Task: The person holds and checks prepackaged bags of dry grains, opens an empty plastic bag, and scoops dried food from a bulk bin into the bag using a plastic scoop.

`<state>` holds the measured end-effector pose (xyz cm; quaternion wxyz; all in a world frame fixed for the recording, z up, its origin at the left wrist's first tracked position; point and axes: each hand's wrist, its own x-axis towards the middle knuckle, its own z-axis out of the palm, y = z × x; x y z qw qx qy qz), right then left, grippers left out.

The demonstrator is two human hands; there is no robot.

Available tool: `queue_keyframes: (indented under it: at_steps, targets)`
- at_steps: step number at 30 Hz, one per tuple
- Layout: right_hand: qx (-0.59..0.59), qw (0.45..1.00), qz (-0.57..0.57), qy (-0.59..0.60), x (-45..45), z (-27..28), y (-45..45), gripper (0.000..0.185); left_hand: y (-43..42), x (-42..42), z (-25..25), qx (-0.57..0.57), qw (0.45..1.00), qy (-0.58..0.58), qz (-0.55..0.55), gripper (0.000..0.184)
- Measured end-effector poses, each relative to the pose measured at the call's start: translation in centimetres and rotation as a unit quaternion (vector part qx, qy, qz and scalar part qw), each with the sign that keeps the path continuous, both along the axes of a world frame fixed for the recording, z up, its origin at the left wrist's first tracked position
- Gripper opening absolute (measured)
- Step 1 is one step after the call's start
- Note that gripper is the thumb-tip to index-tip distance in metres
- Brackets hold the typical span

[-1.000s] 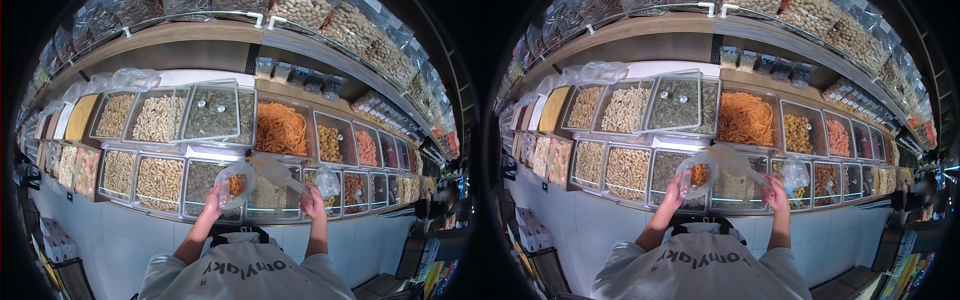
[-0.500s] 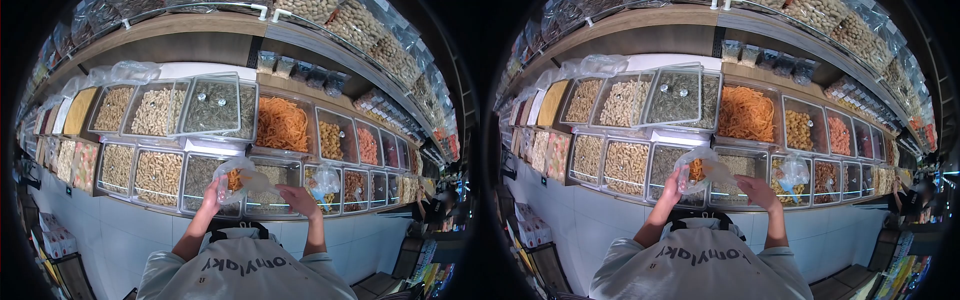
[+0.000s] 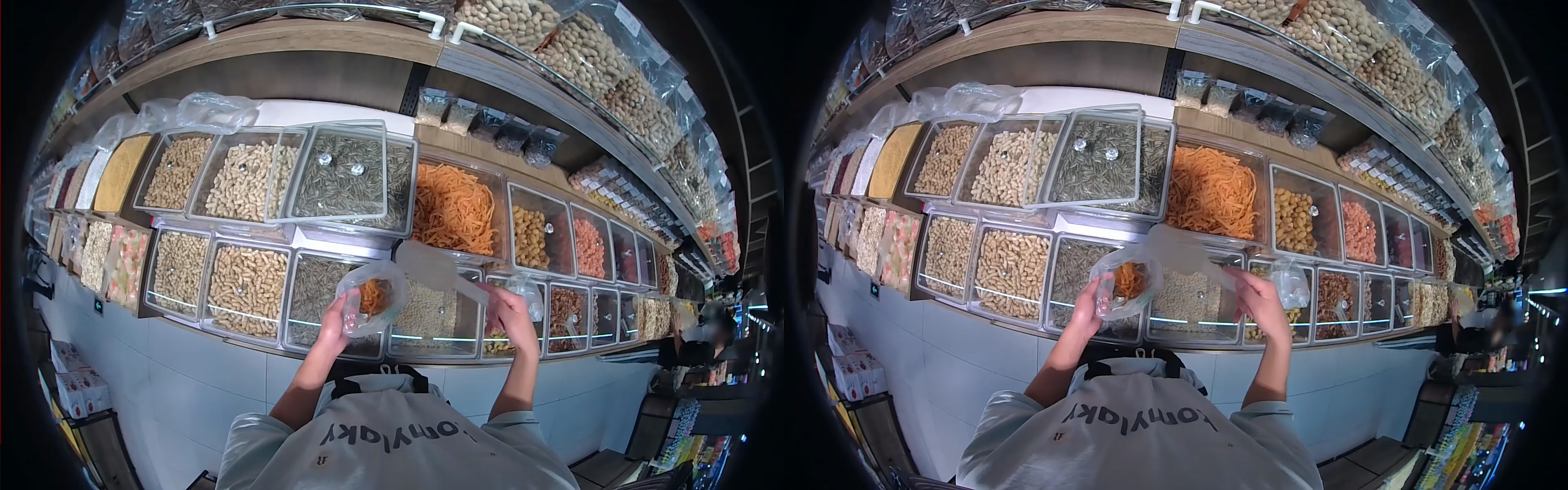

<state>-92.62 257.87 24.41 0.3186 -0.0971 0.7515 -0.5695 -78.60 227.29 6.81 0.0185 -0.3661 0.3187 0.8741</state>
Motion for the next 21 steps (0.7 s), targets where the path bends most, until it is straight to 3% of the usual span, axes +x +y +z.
queue_keyframes:
  at_steps: [4,7,8,10,12,14,21]
  targets:
    - [0.005,0.987,-0.134,0.09,-2.4,-1.1,0.1,0.038,-0.1,0.0,0.2,0.005,1.0,-0.004,-0.002,0.033]
    - [0.209,0.934,-0.191,0.217,-3.6,-2.4,-1.0,0.038,0.0,0.1,0.7,-0.027,1.0,0.0,-0.014,0.032]
    - [0.209,0.933,-0.193,0.219,-4.0,-3.2,-0.9,0.038,0.0,0.1,0.9,-0.032,0.999,0.006,-0.017,0.032]
    - [0.29,0.875,-0.149,0.357,-5.1,-6.0,-0.9,0.039,0.3,0.2,1.5,-0.037,0.999,0.014,-0.022,0.031]
    - [0.247,0.894,-0.163,0.337,-5.6,-7.9,-1.2,0.041,0.6,0.2,2.2,-0.048,0.999,0.019,-0.013,0.031]
    - [0.298,0.879,-0.151,0.34,-6.0,-9.0,-1.4,0.041,0.9,0.1,3.1,-0.053,0.998,0.025,-0.015,0.03]
    - [0.268,0.836,-0.208,0.431,-7.2,-10.4,-0.3,0.047,0.9,0.8,5.6,-0.143,0.987,0.045,-0.057,0.023]
